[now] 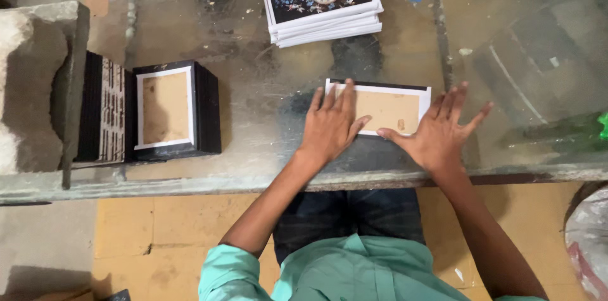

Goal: The person assembles small clock frames by inserting a backing card into a black frame and then placing a printed clock face on top. They repeat this process for multiple units, stacking the finished frames on the table.

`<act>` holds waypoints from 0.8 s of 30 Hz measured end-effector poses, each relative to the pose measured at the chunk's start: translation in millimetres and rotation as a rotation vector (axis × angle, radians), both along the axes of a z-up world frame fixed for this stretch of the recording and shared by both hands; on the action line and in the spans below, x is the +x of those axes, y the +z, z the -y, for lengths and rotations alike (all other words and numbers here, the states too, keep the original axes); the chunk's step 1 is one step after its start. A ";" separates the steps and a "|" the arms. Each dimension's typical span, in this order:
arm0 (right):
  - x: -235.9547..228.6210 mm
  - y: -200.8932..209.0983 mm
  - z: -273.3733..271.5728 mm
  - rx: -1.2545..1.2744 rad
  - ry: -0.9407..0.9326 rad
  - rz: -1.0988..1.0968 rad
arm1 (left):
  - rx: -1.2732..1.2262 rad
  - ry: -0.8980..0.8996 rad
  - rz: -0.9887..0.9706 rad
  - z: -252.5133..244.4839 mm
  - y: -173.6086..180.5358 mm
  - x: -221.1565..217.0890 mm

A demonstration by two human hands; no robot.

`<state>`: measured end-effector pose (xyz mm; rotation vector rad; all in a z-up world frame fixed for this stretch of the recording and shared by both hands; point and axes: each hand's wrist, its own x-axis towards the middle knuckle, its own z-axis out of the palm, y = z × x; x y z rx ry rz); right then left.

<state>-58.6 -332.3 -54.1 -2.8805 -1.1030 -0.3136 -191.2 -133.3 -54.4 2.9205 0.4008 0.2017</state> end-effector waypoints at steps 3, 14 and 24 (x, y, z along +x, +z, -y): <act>3.8 7.8 -1.5 -0.206 -0.032 0.014 | 0.150 0.201 0.057 4.0 5.8 10.0; -50.1 -6.6 -31.0 0.310 0.255 -0.186 | -0.229 0.061 0.047 -31.9 20.2 55.2; -9.9 -10.3 -14.4 1.315 0.163 -1.536 | -1.252 -0.291 -0.036 -54.3 29.5 3.3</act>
